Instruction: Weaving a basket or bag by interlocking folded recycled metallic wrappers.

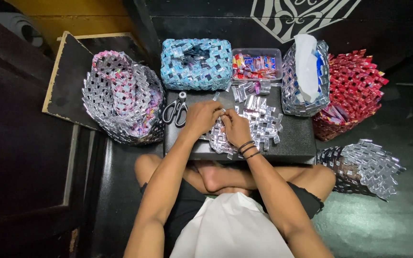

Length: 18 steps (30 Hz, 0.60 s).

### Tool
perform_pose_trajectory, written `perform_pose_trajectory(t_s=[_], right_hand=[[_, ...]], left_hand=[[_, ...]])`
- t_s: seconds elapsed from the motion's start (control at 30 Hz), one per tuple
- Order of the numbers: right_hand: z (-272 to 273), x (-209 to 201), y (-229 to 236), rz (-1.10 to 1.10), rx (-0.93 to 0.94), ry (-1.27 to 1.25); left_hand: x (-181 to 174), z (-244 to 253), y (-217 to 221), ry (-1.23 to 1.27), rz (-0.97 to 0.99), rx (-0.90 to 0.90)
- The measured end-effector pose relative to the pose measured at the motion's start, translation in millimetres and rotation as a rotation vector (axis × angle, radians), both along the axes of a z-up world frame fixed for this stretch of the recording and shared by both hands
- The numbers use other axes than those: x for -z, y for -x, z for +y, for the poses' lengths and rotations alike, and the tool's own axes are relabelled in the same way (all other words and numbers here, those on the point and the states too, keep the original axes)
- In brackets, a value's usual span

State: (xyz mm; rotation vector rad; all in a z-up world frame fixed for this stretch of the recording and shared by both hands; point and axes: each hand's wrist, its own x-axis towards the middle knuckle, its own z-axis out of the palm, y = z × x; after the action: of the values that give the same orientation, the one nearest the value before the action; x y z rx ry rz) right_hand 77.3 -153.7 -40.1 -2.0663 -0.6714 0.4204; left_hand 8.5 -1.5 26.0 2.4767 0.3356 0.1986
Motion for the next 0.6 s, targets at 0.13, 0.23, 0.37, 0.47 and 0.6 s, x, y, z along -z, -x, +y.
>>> perform_pose_trajectory(t_s=[0.13, 0.23, 0.37, 0.47, 0.6], right_hand=[[0, -3, -2, -0.02, -0.02, 0.028], [0, -6, -2, 0.0, -0.029, 0.048], [1, -11, -2, 0.013, -0.035, 0.047], [-1, -11, -6, 0.073, -0.032, -0.015], [-1, -1, -13, 0.118, -0.055, -0.12]], left_hand=[[8, 3, 5, 0.241, 0.002, -0.085], [13, 4, 10, 0.352, 0.13, -0.173], [32, 2, 12, 0.2, 0.309, -0.182], [31, -3, 14, 0.201, 0.297, -0.216], [26, -6, 15, 0.247, 0.283, -0.262]])
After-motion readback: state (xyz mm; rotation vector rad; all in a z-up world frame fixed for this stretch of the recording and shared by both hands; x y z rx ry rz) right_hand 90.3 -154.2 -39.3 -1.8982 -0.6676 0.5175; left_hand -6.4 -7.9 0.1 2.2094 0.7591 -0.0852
